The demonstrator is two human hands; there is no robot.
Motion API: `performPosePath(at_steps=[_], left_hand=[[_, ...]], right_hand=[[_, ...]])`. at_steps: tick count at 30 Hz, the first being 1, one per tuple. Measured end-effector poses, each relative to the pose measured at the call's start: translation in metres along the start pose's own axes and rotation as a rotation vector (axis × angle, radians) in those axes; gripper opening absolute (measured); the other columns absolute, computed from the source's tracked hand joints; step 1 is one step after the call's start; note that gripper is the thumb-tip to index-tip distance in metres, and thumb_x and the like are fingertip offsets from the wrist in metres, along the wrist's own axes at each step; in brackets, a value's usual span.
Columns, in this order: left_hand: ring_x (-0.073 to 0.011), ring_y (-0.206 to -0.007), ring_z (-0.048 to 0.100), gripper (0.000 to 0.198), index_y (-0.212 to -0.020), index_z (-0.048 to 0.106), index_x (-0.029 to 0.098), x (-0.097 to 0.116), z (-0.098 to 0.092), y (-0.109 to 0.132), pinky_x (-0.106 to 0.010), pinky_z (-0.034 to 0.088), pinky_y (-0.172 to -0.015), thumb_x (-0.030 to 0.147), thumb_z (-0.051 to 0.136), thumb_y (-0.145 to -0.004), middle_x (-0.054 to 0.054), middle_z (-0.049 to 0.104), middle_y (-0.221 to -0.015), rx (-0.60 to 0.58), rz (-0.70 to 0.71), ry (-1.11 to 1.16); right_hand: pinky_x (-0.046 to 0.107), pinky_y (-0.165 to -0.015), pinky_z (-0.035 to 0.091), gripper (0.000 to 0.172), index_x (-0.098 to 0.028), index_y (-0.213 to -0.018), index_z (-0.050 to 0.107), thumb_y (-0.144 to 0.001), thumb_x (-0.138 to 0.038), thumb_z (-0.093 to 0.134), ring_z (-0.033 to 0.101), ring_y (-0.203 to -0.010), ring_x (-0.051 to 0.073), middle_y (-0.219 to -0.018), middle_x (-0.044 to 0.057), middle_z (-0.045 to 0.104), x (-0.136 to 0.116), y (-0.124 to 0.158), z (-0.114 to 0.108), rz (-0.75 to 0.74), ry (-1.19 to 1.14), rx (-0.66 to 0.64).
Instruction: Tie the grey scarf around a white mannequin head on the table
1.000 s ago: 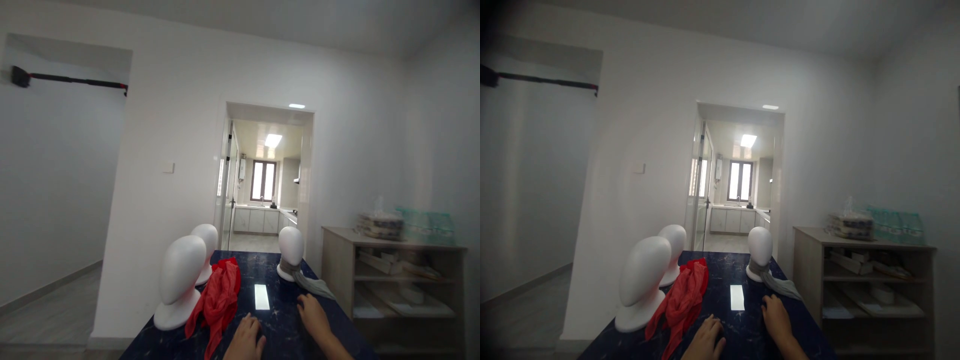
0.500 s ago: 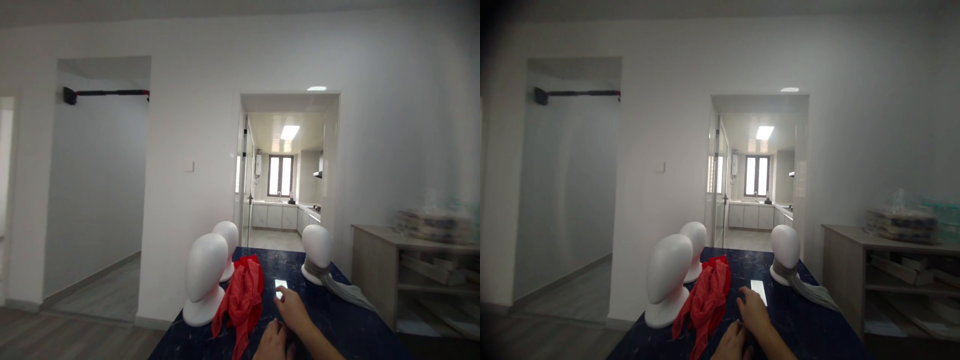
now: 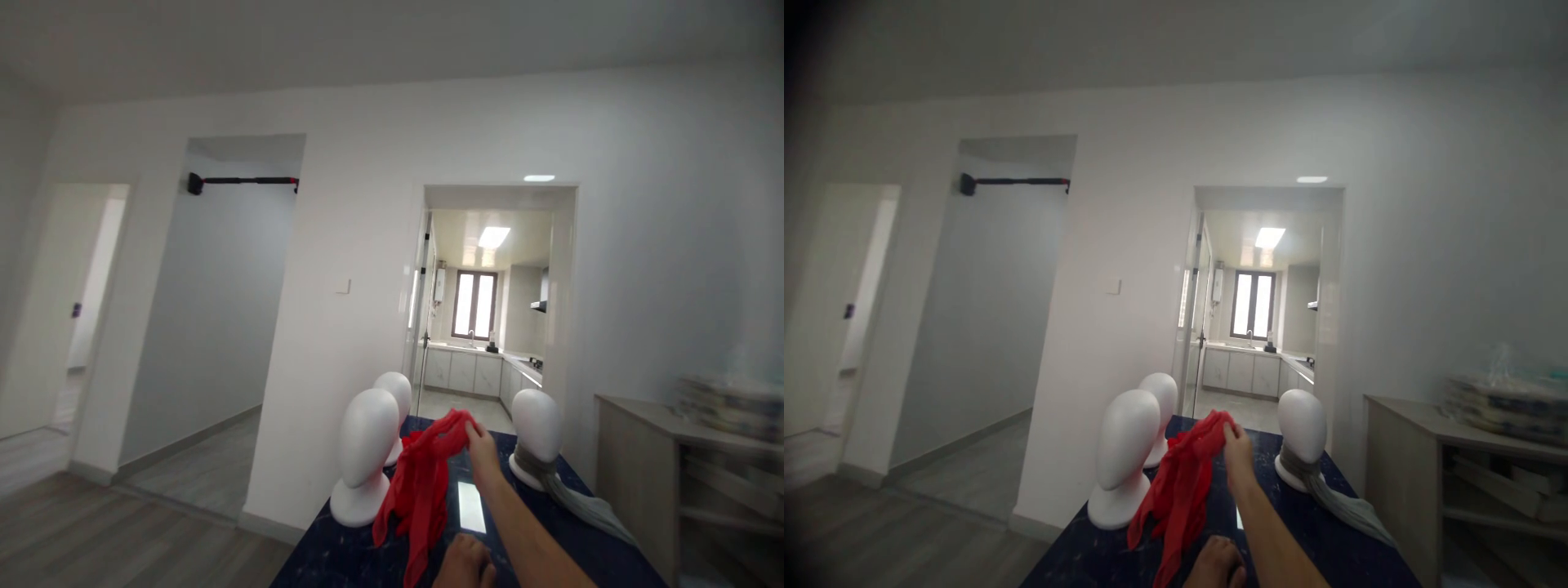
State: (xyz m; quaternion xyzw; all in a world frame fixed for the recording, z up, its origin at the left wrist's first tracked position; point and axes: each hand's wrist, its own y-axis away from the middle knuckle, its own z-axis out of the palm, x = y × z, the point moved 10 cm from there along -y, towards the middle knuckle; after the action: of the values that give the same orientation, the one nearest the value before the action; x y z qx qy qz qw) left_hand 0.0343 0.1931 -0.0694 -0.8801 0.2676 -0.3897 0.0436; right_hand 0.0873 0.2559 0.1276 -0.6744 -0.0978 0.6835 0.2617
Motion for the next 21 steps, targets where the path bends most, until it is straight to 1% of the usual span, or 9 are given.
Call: performPosePath(at_steps=[3,7,10,13,15,17,18,19,21], left_hand=[[-0.0299,-0.121,0.058,0.022,-0.106,0.07,0.025,-0.014,0.008,-0.01,-0.044,0.043,-0.108,0.034,0.063,-0.088,-0.011,0.071,-0.121,-0.014,-0.034,-0.061],[-0.0321,-0.122,0.06,0.025,-0.109,0.07,0.024,-0.018,0.013,-0.014,-0.044,0.044,-0.107,0.035,0.062,-0.088,-0.013,0.072,-0.124,-0.075,-0.034,-0.112],[-0.0295,-0.119,0.064,0.026,-0.109,0.071,0.024,0.008,-0.003,0.001,-0.041,0.046,-0.105,0.025,0.06,-0.086,-0.012,0.074,-0.123,-0.041,0.0,-0.115],[-0.0258,-0.108,0.068,0.023,-0.101,0.074,0.025,0.055,-0.027,0.028,-0.036,0.048,-0.097,0.022,0.064,-0.081,-0.007,0.078,-0.113,-0.015,0.085,-0.053],[-0.023,-0.098,0.07,0.021,-0.097,0.075,0.025,0.08,-0.052,0.048,-0.033,0.05,-0.09,0.021,0.064,-0.079,-0.004,0.079,-0.103,0.022,0.115,0.021],[-0.02,-0.088,0.07,0.019,-0.098,0.073,0.023,0.082,-0.096,0.066,-0.029,0.05,-0.082,0.025,0.062,-0.083,-0.003,0.078,-0.095,0.178,0.086,0.118],[-0.0193,-0.084,0.069,0.018,-0.099,0.071,0.022,0.071,-0.124,0.077,-0.029,0.05,-0.078,0.03,0.06,-0.086,-0.002,0.076,-0.092,0.306,0.043,0.16],[-0.0193,-0.08,0.067,0.02,-0.099,0.068,0.022,0.052,-0.156,0.091,-0.029,0.051,-0.076,0.036,0.06,-0.088,-0.002,0.073,-0.089,0.46,-0.02,0.186],[-0.0226,-0.081,0.067,0.03,-0.099,0.063,0.021,-0.004,-0.219,0.13,-0.033,0.054,-0.079,0.047,0.064,-0.083,-0.001,0.067,-0.084,0.813,-0.214,0.161]], right_hand=[[0.036,-0.072,0.06,0.051,-0.023,-0.098,0.07,-0.074,-0.068,0.063,0.074,-0.079,0.024,-0.081,0.004,0.079,-0.056,-0.026,-0.054,-0.027,-0.226,0.081],[0.034,-0.064,0.06,0.046,-0.023,-0.099,0.071,-0.072,-0.06,0.076,0.072,-0.068,0.022,-0.074,0.001,0.078,-0.136,-0.032,-0.122,-0.074,-0.383,0.075],[0.03,-0.057,0.059,0.036,-0.021,-0.094,0.071,-0.073,-0.049,0.082,0.068,-0.06,0.018,-0.069,-0.001,0.075,-0.187,-0.019,-0.166,-0.083,-0.416,0.078],[0.024,-0.045,0.052,0.027,-0.021,-0.082,0.068,-0.075,-0.042,0.084,0.057,-0.048,0.013,-0.058,-0.005,0.065,-0.231,0.002,-0.21,-0.07,-0.41,0.15],[0.021,-0.038,0.046,0.032,-0.023,-0.069,0.061,-0.083,-0.045,0.079,0.046,-0.04,0.009,-0.049,-0.007,0.053,-0.259,0.016,-0.238,-0.045,-0.42,0.147],[0.02,-0.039,0.047,0.037,-0.023,-0.065,0.06,-0.091,-0.048,0.07,0.045,-0.041,0.008,-0.051,-0.004,0.053,-0.284,0.029,-0.28,-0.056,-0.39,0.197],[0.022,-0.04,0.049,0.034,-0.024,-0.07,0.064,-0.092,-0.05,0.068,0.051,-0.045,0.011,-0.055,-0.001,0.06,-0.292,0.034,-0.306,-0.052,-0.351,0.241],[0.023,-0.044,0.053,0.024,-0.026,-0.08,0.069,-0.09,-0.048,0.072,0.058,-0.051,0.013,-0.064,0.002,0.067,-0.297,0.038,-0.328,-0.047,-0.302,0.241],[0.024,-0.048,0.054,0.019,-0.033,-0.094,0.072,-0.083,-0.047,0.08,0.062,-0.056,0.014,-0.072,0.004,0.071,-0.299,0.043,-0.372,-0.095,-0.218,0.244]])
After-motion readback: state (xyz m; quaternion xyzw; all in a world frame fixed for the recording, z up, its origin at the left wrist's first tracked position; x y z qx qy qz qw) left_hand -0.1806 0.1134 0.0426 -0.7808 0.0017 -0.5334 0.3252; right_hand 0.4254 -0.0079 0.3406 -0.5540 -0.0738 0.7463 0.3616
